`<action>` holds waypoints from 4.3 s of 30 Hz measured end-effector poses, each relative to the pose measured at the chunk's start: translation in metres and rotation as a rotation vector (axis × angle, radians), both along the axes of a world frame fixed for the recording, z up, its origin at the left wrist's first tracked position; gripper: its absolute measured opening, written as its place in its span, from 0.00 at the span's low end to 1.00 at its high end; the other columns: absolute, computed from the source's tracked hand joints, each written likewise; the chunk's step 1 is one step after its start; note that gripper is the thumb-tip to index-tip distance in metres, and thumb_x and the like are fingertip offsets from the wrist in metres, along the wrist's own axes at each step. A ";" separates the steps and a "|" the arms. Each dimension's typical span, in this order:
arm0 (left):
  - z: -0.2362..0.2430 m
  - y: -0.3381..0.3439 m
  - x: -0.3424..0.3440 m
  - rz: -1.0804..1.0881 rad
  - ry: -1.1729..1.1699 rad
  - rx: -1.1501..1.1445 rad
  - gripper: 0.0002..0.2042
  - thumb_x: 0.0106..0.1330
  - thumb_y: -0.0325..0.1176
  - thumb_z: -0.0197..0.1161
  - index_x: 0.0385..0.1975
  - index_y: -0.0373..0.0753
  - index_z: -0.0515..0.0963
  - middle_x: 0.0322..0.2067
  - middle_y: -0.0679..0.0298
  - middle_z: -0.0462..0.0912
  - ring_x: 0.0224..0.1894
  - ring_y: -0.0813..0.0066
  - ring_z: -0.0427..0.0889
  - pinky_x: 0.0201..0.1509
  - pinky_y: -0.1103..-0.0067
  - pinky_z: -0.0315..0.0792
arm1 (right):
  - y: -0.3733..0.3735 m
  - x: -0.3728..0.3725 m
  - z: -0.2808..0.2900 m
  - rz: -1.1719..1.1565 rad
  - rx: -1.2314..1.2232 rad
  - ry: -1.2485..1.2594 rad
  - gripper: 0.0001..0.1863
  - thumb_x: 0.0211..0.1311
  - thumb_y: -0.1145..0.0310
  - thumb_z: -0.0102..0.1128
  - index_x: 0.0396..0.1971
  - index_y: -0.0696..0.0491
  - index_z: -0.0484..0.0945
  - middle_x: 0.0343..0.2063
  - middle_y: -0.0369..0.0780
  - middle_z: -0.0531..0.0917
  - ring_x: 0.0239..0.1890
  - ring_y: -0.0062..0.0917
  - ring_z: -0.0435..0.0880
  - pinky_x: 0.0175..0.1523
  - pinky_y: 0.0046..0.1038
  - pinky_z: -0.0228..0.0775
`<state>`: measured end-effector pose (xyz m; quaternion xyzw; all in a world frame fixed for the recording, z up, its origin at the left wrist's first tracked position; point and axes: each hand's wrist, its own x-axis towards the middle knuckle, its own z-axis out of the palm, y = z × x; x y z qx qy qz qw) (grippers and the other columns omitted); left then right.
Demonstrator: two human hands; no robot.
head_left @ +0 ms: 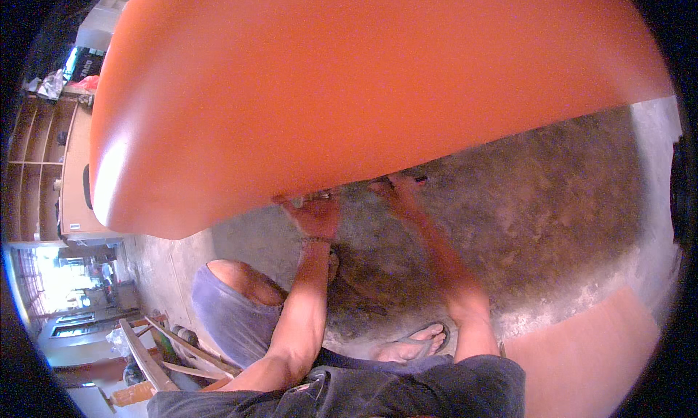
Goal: The person fits a large curved orange laminate sheet onto a wooden shelving unit, using their hands to press it into place and check the alignment along the curved edge.
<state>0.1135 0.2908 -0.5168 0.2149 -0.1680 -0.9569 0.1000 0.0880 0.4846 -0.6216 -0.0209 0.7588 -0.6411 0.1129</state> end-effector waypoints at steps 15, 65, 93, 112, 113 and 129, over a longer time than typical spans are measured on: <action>0.010 -0.065 0.009 0.039 -0.030 -0.114 0.44 0.56 0.74 0.65 0.65 0.45 0.75 0.62 0.65 0.81 0.63 0.61 0.77 0.66 0.59 0.73 | -0.036 0.005 -0.001 -0.034 -0.308 0.342 0.13 0.80 0.60 0.50 0.43 0.56 0.70 0.29 0.41 0.79 0.31 0.32 0.80 0.40 0.39 0.73; -0.009 -0.029 0.020 0.036 -0.239 -0.175 0.35 0.65 0.71 0.58 0.63 0.53 0.74 0.63 0.69 0.79 0.66 0.66 0.74 0.66 0.62 0.72 | -0.008 -0.018 -0.051 0.223 0.218 0.439 0.37 0.73 0.52 0.60 0.72 0.57 0.61 0.68 0.58 0.69 0.72 0.60 0.63 0.76 0.56 0.49; 0.007 0.032 0.007 -0.076 -0.062 -0.287 0.30 0.72 0.65 0.54 0.65 0.52 0.71 0.61 0.71 0.77 0.60 0.68 0.76 0.64 0.62 0.76 | 0.016 0.029 -0.097 -0.483 -1.615 -0.111 0.08 0.73 0.59 0.64 0.46 0.43 0.78 0.41 0.32 0.85 0.45 0.26 0.84 0.53 0.30 0.78; -0.002 0.017 0.016 -0.118 -0.241 -0.373 0.29 0.70 0.67 0.55 0.58 0.51 0.75 0.49 0.73 0.83 0.50 0.69 0.80 0.57 0.62 0.75 | -0.027 0.017 -0.016 -1.067 -1.310 -0.312 0.09 0.70 0.60 0.59 0.36 0.40 0.67 0.24 0.30 0.72 0.24 0.22 0.69 0.26 0.27 0.65; -0.001 0.013 0.018 -0.130 -0.223 -0.376 0.29 0.70 0.67 0.55 0.58 0.52 0.75 0.48 0.73 0.83 0.49 0.69 0.80 0.55 0.62 0.75 | -0.027 0.017 -0.013 -1.118 -1.263 -0.412 0.09 0.70 0.60 0.59 0.37 0.40 0.67 0.25 0.30 0.72 0.24 0.23 0.69 0.27 0.28 0.65; -0.003 0.004 0.019 -0.221 -0.158 -0.421 0.30 0.70 0.70 0.53 0.58 0.53 0.76 0.50 0.72 0.82 0.54 0.69 0.77 0.54 0.62 0.71 | -0.028 0.017 -0.028 -1.082 -1.337 -0.313 0.13 0.69 0.64 0.60 0.26 0.41 0.65 0.15 0.28 0.62 0.16 0.19 0.61 0.23 0.26 0.59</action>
